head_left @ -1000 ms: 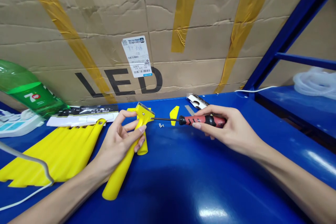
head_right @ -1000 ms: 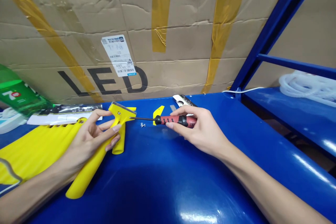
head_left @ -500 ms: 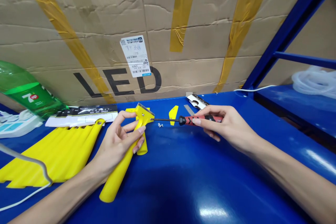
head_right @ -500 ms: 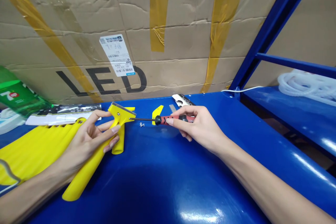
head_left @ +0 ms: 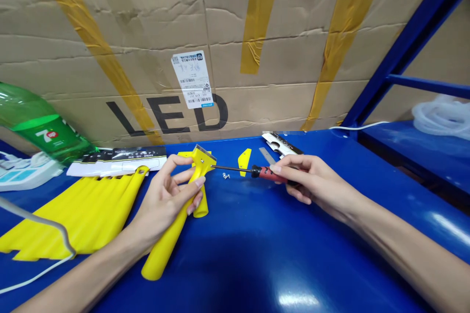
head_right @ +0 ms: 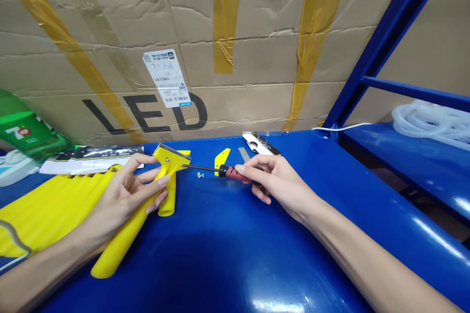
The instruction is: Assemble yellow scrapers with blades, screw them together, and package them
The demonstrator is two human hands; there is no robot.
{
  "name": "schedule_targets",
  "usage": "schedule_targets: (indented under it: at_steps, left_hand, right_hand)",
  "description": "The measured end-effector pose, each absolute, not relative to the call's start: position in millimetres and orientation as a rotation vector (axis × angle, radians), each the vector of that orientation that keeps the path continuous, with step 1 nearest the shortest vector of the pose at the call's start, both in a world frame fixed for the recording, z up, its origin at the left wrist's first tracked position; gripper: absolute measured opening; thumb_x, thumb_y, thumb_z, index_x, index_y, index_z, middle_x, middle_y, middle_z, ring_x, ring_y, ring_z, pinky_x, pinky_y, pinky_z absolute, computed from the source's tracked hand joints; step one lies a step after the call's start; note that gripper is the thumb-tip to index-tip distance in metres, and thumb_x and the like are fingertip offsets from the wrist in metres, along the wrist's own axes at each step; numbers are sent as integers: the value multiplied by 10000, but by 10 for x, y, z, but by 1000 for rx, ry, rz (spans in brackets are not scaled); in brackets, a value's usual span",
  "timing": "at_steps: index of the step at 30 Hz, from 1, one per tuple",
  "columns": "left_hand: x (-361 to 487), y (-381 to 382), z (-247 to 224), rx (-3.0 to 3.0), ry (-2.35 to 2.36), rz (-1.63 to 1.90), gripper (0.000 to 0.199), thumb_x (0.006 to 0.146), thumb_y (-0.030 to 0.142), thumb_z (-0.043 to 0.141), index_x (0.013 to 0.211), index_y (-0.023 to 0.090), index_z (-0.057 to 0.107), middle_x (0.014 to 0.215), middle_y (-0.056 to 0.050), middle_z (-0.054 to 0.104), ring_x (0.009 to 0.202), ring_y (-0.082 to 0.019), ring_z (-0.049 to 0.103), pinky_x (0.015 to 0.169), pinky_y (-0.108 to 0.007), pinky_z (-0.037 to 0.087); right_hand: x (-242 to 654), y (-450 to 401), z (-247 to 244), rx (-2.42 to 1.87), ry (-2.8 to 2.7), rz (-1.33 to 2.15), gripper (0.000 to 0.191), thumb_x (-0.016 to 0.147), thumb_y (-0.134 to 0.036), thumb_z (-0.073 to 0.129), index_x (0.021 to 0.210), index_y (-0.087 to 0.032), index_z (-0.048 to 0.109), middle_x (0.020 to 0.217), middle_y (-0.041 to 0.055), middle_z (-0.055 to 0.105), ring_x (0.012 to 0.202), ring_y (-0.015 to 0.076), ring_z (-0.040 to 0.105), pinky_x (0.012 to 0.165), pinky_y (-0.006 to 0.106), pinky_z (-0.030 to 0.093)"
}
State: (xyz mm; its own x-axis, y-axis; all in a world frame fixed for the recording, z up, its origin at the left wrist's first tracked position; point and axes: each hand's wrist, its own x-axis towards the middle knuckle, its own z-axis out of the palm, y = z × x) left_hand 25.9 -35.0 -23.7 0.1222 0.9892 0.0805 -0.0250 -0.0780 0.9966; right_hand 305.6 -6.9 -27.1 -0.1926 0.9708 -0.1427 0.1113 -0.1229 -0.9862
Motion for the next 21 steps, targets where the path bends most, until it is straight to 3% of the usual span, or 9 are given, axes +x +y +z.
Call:
schedule_targets:
  at_steps: [5, 10, 12, 14, 17, 21]
  left_hand:
    - [261, -340, -267, 1274, 1050, 1185, 398, 859, 263, 772, 1070, 265, 435, 707, 45, 645, 509, -76, 534, 457, -151, 420]
    - [257, -332, -246, 1253, 1028, 1193, 403, 856, 246, 777, 1058, 266, 430, 694, 48, 649, 494, -70, 531, 458, -146, 421]
    - [251, -331, -235, 1237, 1031, 1201, 400, 854, 243, 780, 1055, 265, 435, 736, 39, 668, 491, -64, 533, 458, -147, 420]
    - [245, -333, -223, 1229, 1035, 1210, 399, 850, 243, 785, 1053, 265, 442, 777, 30, 683, 492, -61, 536, 455, -147, 419]
    - [244, -342, -204, 1247, 1042, 1209, 391, 851, 239, 784, 1050, 266, 449, 777, 30, 683, 495, -62, 537, 456, -149, 420]
    - [264, -348, -184, 1292, 1046, 1209, 382, 853, 235, 779, 1046, 269, 451, 734, 39, 666, 496, -71, 540, 453, -151, 419]
  right_hand:
    - [3128, -85, -231, -1266, -1785, 937, 315, 808, -472, 789, 929, -197, 696, 791, 8, 634, 574, 104, 518, 503, 244, 394]
    - [3224, -106, -222, -972, -2125, 301, 185, 885, -320, 736, 1032, -211, 707, 887, 39, 675, 725, 152, 579, 653, 287, 453]
    - [3216, -123, -217, -893, -2138, 210, 161, 893, -296, 731, 1022, -202, 718, 907, 55, 693, 771, 166, 607, 695, 298, 469]
    - [3180, -135, -212, -975, -2061, 304, 175, 888, -348, 736, 977, -197, 724, 826, 43, 687, 648, 139, 569, 600, 285, 444]
    - [3114, -126, -211, -1238, -1814, 800, 321, 869, -504, 723, 893, -184, 705, 701, 22, 652, 435, 81, 429, 413, 260, 295]
    - [3100, -83, -218, -1274, -1465, 1468, 443, 872, -599, 681, 805, -164, 625, 758, 48, 680, 373, 28, 356, 365, 226, 149]
